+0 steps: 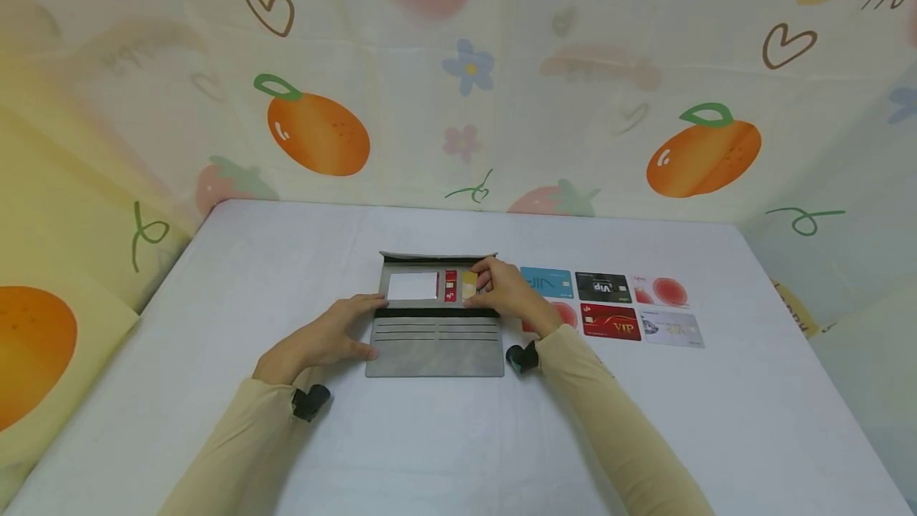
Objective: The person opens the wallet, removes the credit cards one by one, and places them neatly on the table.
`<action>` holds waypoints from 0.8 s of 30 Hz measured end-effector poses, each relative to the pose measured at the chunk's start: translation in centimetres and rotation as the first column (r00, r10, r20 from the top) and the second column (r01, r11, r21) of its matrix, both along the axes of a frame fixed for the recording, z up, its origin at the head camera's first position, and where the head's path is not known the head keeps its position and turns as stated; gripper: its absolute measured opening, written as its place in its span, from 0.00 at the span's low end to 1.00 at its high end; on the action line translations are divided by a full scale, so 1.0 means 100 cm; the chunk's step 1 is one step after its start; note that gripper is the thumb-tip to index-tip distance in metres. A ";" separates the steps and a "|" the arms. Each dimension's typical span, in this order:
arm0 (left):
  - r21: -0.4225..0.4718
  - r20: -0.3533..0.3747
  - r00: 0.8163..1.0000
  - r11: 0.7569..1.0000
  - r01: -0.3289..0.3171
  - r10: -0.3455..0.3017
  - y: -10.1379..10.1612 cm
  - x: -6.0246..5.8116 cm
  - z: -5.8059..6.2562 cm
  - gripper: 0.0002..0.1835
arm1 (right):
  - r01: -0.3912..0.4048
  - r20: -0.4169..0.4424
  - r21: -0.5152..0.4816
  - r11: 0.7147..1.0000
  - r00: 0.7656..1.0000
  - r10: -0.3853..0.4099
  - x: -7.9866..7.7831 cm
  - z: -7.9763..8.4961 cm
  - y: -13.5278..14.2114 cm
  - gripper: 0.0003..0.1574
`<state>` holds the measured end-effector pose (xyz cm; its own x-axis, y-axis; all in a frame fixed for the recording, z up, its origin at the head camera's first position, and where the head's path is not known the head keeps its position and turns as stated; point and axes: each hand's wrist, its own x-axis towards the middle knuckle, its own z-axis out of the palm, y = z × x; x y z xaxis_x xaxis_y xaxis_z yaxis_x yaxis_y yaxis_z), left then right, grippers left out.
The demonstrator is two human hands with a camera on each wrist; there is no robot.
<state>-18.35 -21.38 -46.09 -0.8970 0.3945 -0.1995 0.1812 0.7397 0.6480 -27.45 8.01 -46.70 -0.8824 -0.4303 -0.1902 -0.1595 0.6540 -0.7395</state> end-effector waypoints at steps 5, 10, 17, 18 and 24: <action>0.002 0.004 1.000 1.000 0.000 0.000 0.001 0.000 0.000 0.42 | -0.021 0.001 -0.045 0.999 1.000 0.021 0.000 -0.001 0.009 0.37; -0.017 0.003 1.000 1.000 0.002 -0.002 0.001 0.000 0.001 0.42 | -0.013 0.016 -0.016 1.000 1.000 0.014 0.001 0.003 0.016 0.39; -0.032 0.009 1.000 0.999 -0.004 0.005 0.001 -0.001 0.000 0.42 | -0.030 0.007 0.031 0.999 1.000 0.029 0.005 0.010 0.023 0.39; -0.032 0.005 1.000 1.000 -0.002 0.002 0.001 -0.001 0.000 0.42 | -0.026 0.007 0.029 0.999 1.000 0.026 0.005 0.010 0.023 0.39; -0.028 -0.009 1.000 1.000 0.006 -0.006 0.002 -0.001 0.001 0.42 | 0.010 -0.002 0.011 1.000 1.000 -0.010 0.006 0.012 0.023 0.34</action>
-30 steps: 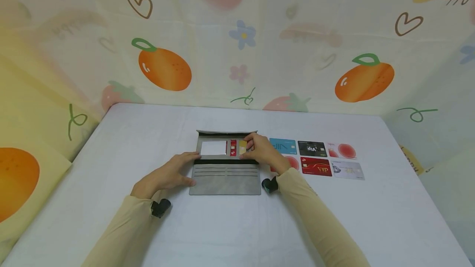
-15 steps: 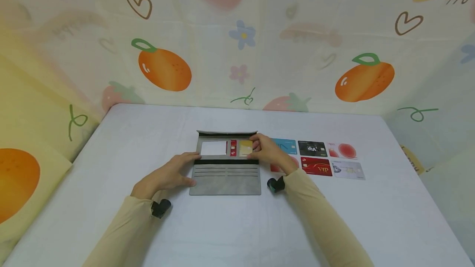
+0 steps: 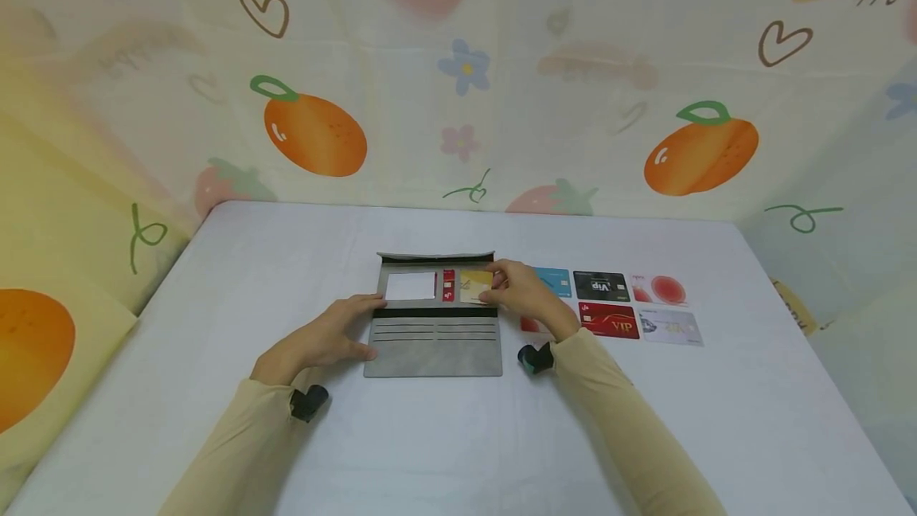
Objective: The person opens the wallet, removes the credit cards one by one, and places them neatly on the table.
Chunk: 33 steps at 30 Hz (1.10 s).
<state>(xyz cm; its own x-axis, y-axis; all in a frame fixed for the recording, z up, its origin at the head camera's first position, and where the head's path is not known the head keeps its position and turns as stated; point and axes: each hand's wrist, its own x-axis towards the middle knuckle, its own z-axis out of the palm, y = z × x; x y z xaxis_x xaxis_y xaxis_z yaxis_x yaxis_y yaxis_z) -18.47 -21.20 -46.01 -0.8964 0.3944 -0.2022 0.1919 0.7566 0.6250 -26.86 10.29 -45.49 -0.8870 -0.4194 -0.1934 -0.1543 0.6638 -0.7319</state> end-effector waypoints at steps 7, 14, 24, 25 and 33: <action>0.007 0.011 1.000 1.000 -0.002 0.002 0.000 0.001 0.001 0.42 | 0.027 -0.011 0.003 1.000 1.000 -0.027 0.002 0.002 0.002 0.32; 0.007 0.006 1.000 1.000 0.003 -0.003 0.000 0.000 0.000 0.42 | 0.053 0.015 -0.009 0.999 0.999 -0.053 0.003 0.003 0.006 0.32; -0.010 0.001 1.000 1.000 0.009 -0.009 -0.001 -0.001 0.000 0.42 | 0.040 0.024 0.007 0.999 0.999 -0.040 0.006 0.007 0.019 0.31; -0.009 0.004 1.000 1.000 0.006 -0.006 -0.001 -0.001 0.000 0.42 | 0.037 0.023 0.010 0.999 0.999 -0.037 0.006 0.007 0.020 0.31; -0.004 0.003 1.000 1.000 -0.001 0.001 -0.001 0.000 -0.001 0.42 | 0.014 -0.005 -0.008 1.000 1.000 -0.014 0.008 0.008 0.029 0.30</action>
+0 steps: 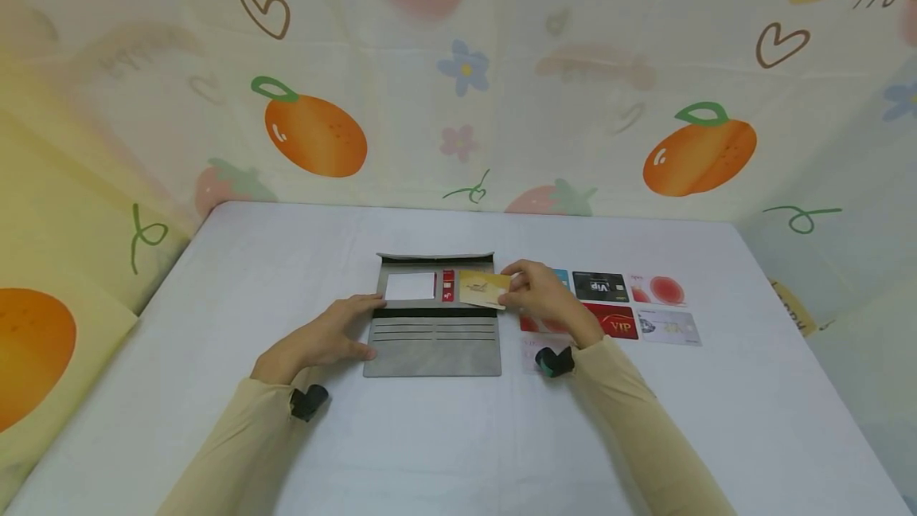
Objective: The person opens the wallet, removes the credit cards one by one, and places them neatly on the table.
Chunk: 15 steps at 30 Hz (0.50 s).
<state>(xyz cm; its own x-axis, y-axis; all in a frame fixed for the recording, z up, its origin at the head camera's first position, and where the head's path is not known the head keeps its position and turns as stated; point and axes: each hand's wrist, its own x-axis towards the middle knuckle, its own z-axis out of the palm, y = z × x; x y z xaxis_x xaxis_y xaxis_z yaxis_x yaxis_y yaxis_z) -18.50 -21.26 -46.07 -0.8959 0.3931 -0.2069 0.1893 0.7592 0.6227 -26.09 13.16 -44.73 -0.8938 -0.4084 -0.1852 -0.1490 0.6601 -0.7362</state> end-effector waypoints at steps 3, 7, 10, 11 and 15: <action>0.001 0.004 1.000 1.000 -0.002 0.002 0.000 0.000 0.000 0.42 | 0.011 0.000 -0.008 1.000 1.000 -0.011 0.001 -0.001 0.002 0.30; 0.003 0.002 1.000 1.000 -0.003 0.003 0.000 0.000 -0.001 0.42 | 0.023 -0.001 -0.018 1.000 1.000 -0.023 0.002 -0.003 0.003 0.30; 0.005 -0.004 1.000 1.000 -0.001 0.001 0.000 0.000 0.000 0.42 | 0.023 0.006 -0.044 0.999 1.000 -0.023 0.004 -0.005 0.004 0.29; 0.008 0.001 1.000 1.000 -0.005 0.005 0.000 0.001 0.000 0.42 | 0.026 0.013 -0.056 0.998 1.000 -0.025 0.005 -0.005 0.004 0.29; 0.002 -0.002 1.000 1.000 -0.004 0.004 0.000 0.001 0.000 0.42 | 0.027 0.032 -0.097 0.995 0.999 -0.024 0.007 -0.008 0.005 0.28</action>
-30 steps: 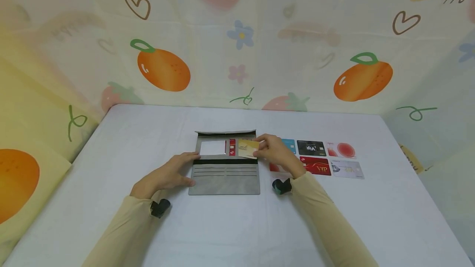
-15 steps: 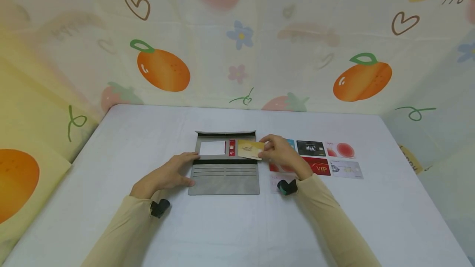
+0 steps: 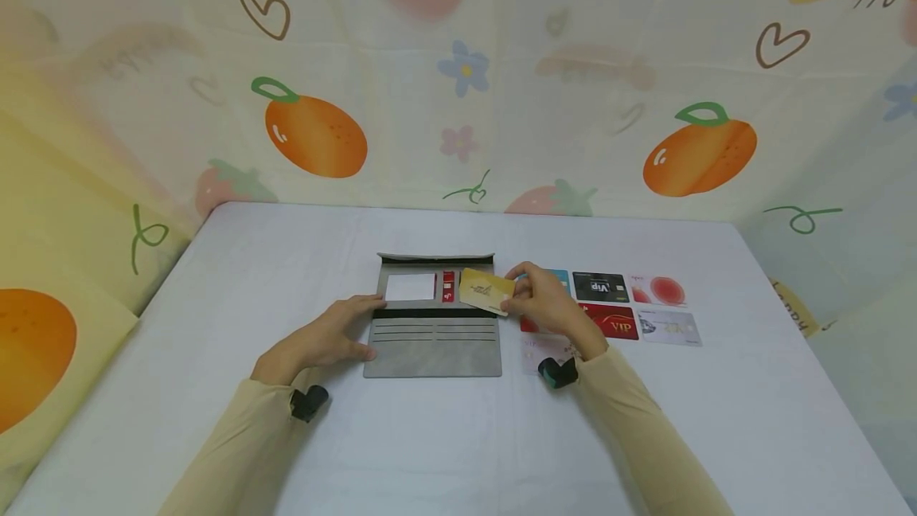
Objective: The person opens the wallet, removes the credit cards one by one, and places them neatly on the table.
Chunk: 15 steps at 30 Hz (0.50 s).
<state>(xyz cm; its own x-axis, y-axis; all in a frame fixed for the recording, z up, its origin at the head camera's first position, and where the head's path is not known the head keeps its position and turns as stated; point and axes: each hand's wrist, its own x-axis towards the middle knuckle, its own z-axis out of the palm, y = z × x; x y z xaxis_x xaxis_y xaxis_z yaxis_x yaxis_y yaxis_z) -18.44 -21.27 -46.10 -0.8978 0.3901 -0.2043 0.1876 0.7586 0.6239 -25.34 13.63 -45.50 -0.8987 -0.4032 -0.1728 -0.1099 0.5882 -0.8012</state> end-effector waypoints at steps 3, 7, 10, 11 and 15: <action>-0.001 -0.001 1.000 1.000 0.000 0.000 -0.001 0.000 -0.001 0.42 | 0.003 -0.011 -0.006 1.000 1.000 -0.003 0.002 -0.001 0.000 0.28; 0.001 0.004 1.000 1.000 -0.005 0.005 -0.001 0.000 -0.002 0.42 | 0.023 -0.016 -0.016 1.000 1.000 -0.023 0.004 -0.001 0.001 0.28; 0.001 -0.004 1.000 1.000 0.002 -0.002 -0.001 0.000 -0.001 0.42 | 0.043 -0.010 -0.047 0.998 0.999 -0.043 0.006 -0.002 0.002 0.26; 0.000 -0.009 1.000 1.000 0.003 -0.003 -0.001 0.000 -0.001 0.42 | 0.050 -0.011 -0.059 0.997 0.999 -0.051 0.006 -0.002 0.003 0.26; -0.003 -0.015 1.000 1.000 0.004 -0.004 -0.001 0.000 -0.001 0.42 | 0.084 -0.013 -0.105 0.991 0.996 -0.086 0.008 -0.003 0.004 0.24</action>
<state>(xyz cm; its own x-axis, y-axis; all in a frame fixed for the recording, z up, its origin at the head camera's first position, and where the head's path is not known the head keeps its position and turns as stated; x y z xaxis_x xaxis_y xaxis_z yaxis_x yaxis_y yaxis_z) -18.43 -21.39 -46.24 -0.8992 0.3930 -0.1923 0.1996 0.7596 0.6191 -24.59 14.06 -45.82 -0.9330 -0.3400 -0.1183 -0.0771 0.5096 -0.8570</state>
